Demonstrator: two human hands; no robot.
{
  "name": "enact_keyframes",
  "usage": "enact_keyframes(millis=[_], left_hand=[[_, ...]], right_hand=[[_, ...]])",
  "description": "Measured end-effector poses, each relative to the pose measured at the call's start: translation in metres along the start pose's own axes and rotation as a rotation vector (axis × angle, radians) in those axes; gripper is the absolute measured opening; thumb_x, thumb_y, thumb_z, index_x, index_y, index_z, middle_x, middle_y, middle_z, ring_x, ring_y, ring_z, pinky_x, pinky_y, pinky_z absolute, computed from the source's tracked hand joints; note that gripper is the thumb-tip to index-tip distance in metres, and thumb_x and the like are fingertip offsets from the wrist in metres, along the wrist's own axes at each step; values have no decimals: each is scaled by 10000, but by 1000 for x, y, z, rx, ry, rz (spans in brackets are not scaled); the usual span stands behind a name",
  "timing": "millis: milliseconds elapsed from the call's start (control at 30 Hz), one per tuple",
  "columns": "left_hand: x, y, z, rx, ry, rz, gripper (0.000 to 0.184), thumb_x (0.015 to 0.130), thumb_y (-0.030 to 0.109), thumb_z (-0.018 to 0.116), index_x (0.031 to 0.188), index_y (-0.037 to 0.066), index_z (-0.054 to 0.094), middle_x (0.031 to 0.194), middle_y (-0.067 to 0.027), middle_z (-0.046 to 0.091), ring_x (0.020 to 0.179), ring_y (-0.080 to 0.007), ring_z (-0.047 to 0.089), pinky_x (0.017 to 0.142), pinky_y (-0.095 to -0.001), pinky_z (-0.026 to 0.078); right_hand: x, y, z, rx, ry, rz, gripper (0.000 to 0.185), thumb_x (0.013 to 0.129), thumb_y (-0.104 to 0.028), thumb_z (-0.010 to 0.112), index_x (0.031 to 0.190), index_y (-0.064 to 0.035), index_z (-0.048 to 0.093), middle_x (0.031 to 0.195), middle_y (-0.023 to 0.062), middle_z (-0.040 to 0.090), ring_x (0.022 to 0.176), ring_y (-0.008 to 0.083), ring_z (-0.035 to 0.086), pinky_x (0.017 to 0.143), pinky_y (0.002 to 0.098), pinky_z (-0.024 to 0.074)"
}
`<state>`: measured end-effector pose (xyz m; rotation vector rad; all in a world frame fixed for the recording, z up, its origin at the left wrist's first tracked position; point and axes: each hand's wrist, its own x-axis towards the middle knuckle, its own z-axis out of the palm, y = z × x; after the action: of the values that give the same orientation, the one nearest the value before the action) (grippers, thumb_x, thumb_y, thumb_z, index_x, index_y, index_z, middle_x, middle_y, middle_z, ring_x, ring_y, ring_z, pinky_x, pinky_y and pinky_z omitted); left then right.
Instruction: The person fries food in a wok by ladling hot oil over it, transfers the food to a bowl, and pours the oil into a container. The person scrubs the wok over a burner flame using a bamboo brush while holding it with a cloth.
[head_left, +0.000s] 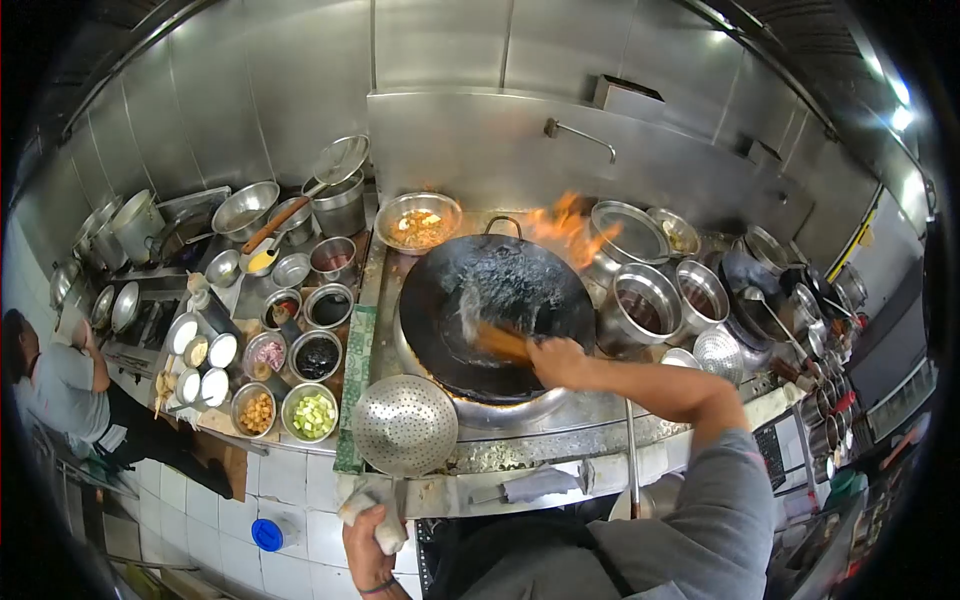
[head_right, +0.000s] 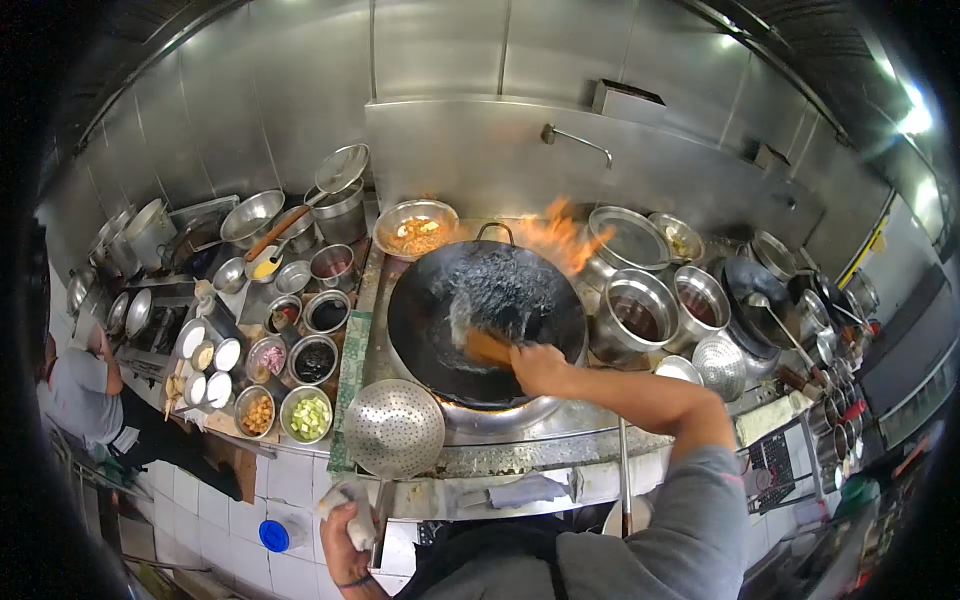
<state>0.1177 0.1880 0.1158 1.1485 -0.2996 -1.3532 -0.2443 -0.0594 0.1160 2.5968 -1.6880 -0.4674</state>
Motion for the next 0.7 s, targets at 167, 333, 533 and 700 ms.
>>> enact_keyframes(millis=[167,333,533,700], left_hand=[[2,-15,-34,-95,149,-4,330,808,325,634,954,36,568,636,-95,591,443,-216,555,360,-309,389],[15,-13,-25,-181,-11,-51,315,795,263,651,972,22,552,657,-118,593,471,-231,566,378,-312,432],[19,-11,-25,-189,27,-61,340,789,196,669,1014,-27,543,724,-140,623,537,-263,616,438,-349,474],[19,-14,-24,-143,55,-62,309,808,266,626,973,13,558,691,-133,609,516,-236,591,415,-320,443]], right_hand=[[-50,45,-22,-277,-202,97,345,915,-185,556,1197,13,583,1129,190,678,994,335,697,756,487,576],[84,76,33,-341,227,584,430,940,-192,542,1339,-31,525,939,161,704,802,302,716,378,532,524],[100,14,33,260,204,185,663,863,-358,666,1398,-51,423,922,308,674,876,476,675,801,532,550],[121,27,45,327,371,404,613,874,-371,654,1394,-144,422,957,299,676,916,479,673,833,550,537]])
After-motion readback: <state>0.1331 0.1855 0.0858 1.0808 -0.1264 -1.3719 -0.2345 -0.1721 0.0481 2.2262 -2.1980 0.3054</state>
